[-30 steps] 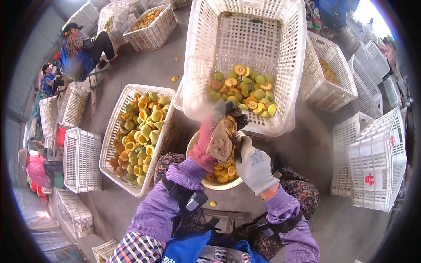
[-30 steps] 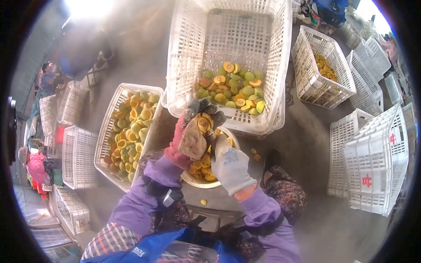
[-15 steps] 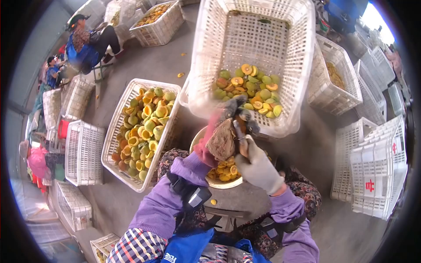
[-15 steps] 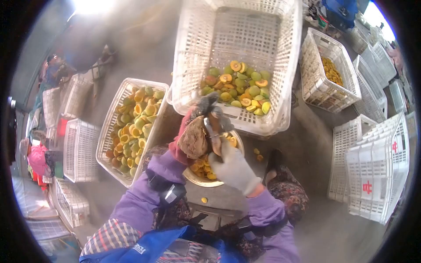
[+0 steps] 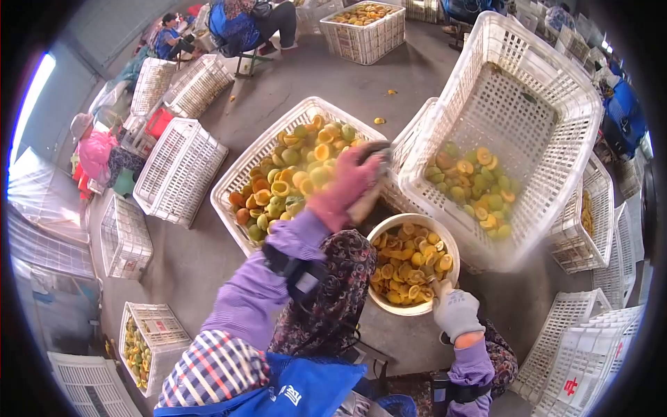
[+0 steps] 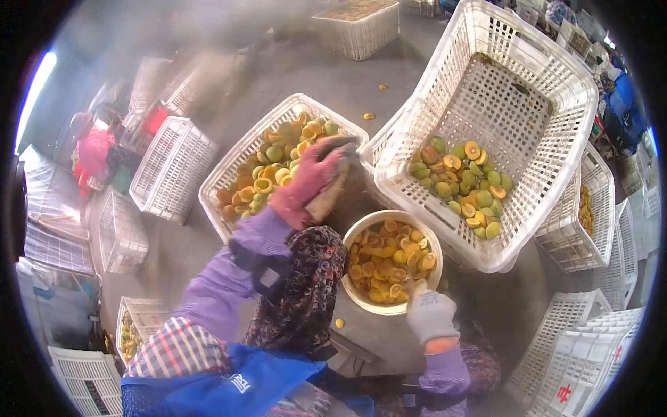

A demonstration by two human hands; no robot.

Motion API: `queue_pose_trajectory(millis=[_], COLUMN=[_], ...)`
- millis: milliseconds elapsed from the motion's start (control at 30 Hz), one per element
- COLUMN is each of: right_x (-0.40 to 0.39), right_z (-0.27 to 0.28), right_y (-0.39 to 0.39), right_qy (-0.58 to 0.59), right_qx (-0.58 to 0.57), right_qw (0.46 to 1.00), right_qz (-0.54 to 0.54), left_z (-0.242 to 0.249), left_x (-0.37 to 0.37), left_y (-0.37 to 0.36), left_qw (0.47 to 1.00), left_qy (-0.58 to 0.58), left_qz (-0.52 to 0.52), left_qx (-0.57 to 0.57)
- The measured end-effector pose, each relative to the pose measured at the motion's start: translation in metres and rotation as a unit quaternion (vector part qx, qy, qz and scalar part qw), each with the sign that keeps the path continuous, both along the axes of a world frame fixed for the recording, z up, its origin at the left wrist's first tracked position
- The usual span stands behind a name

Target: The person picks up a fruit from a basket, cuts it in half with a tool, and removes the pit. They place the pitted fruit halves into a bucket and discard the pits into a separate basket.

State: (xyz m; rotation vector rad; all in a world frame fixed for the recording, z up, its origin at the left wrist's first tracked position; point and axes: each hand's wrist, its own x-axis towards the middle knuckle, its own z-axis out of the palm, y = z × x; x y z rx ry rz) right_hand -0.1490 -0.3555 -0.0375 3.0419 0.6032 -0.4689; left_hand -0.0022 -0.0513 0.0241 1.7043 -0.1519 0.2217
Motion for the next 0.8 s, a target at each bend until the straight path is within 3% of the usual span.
queue_pose_trajectory(millis=[33,67,100,133,200,233,333,367,467,500,567,633,667,700,733,767,800], right_x=[0.003,0.0,-0.002,-0.001,0.003,0.003,0.007,0.008,0.011,0.012,0.015,0.018,0.017,0.021,0.02,0.02,0.021], right_z=[0.012,0.014,0.014,0.016,0.026,0.025,0.029,0.033,0.018,0.01,0.004,-0.001,0.001,0.011,0.018,0.022,0.026], right_y=[0.007,0.009,0.011,0.014,0.02,0.02,0.028,0.034,0.038,0.037,0.036,0.032,0.029,0.031,0.029,0.027,0.027], right_qy=[0.044,0.028,0.011,-0.008,0.037,0.045,0.035,0.057,0.102,0.112,0.104,0.117,0.122,0.112,0.07,0.023,-0.026], right_qx=[0.016,0.024,0.031,0.039,0.036,0.043,0.028,0.004,0.0,-0.001,0.034,0.009,-0.004,-0.007,0.032,0.073,0.116], right_qw=[0.999,0.999,0.999,0.999,0.999,0.998,0.999,0.998,0.995,0.994,0.994,0.993,0.992,0.993,0.996,0.996,0.993], right_qz=[-0.002,0.003,0.011,0.021,0.001,0.002,0.014,-0.004,-0.017,-0.019,-0.021,-0.024,-0.04,-0.041,-0.042,-0.034,-0.02], left_z=[0.003,-0.003,-0.014,-0.028,-0.087,-0.107,-0.134,-0.129,-0.099,-0.067,-0.071,-0.131,-0.138,-0.165,-0.124,-0.121,-0.102], left_x=[-0.004,-0.011,-0.021,-0.023,-0.006,0.0,0.02,0.031,0.075,0.079,0.098,0.129,0.137,0.137,0.127,0.128,0.122], left_y=[0.027,0.04,0.051,0.058,0.079,0.088,0.102,0.109,0.119,0.113,0.129,0.186,0.196,0.211,0.18,0.178,0.154], left_qw=[0.982,0.935,0.851,0.732,0.82,0.823,0.8,0.821,0.783,0.707,0.669,0.703,0.738,0.762,0.825,0.845,0.824], left_qy=[0.072,0.006,-0.059,-0.123,0.015,0.021,-0.074,0.058,0.229,0.234,0.221,0.21,0.237,0.099,0.143,0.117,0.067], left_qz=[0.032,0.079,0.126,0.171,0.113,0.046,0.132,0.087,0.136,0.059,0.058,0.073,0.14,0.195,0.224,0.221,0.234], left_qx=[0.17,0.345,0.507,0.648,0.561,0.566,0.58,0.561,0.563,0.665,0.707,0.676,0.616,0.609,0.499,0.473,0.511])
